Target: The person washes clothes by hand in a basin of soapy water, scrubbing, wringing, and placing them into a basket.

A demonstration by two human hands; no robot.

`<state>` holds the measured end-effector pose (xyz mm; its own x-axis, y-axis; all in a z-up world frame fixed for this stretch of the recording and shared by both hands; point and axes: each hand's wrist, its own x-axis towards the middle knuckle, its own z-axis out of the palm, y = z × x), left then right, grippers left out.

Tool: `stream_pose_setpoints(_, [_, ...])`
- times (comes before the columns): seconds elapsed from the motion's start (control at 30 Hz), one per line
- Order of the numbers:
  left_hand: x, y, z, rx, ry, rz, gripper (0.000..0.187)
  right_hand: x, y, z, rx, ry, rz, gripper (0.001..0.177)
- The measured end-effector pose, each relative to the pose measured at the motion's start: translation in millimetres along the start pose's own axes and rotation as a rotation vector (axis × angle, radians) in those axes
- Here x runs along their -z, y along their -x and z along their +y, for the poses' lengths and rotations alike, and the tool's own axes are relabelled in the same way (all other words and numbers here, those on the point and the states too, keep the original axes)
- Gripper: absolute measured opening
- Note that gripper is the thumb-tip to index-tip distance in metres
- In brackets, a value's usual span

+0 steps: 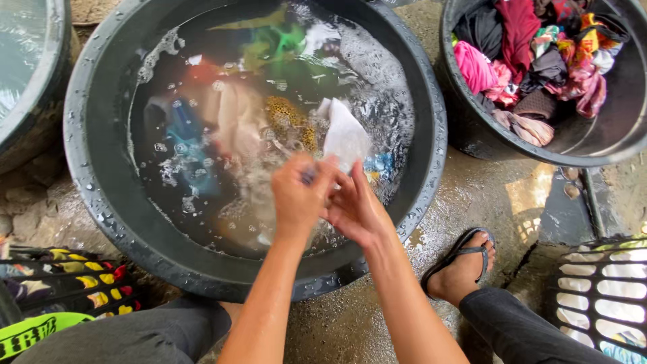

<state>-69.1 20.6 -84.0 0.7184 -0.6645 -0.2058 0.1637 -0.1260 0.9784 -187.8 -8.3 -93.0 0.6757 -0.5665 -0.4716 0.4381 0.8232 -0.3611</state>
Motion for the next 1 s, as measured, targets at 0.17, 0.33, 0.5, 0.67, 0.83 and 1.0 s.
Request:
stream_pose_setpoints(0.17, [-30, 30, 1, -0.052, 0.312, -0.13, 0.023, -32, -14, -8, 0.563, 0.161, 0.261, 0.039])
stream_pose_setpoints(0.33, [-31, -20, 53, 0.538, 0.753, -0.766, 0.017, -94, 48, 0, 1.383, 1.088, 0.117, 0.043])
stream_pose_setpoints(0.5, [-34, -45, 64, 0.346, 0.02, -1.434, 0.022, -80, 60, -31, 1.37, 1.932, -0.745, 0.037])
stream_pose_setpoints(0.67, [-52, -20, -16, -0.187, -1.032, -1.252, 0.019, -9, 48, 7, 1.178, 2.181, -0.774, 0.03])
stream_pose_setpoints(0.83, [-39, 0, -85, -0.315, -1.293, -1.072, 0.023, 36, 26, 54, 0.959, 2.113, -0.753, 0.02])
stream_pose_setpoints(1.0, [-16, -54, -70, 0.274, -0.791, -1.138, 0.052, -6, 35, 19, 0.936, 1.992, -0.609, 0.026])
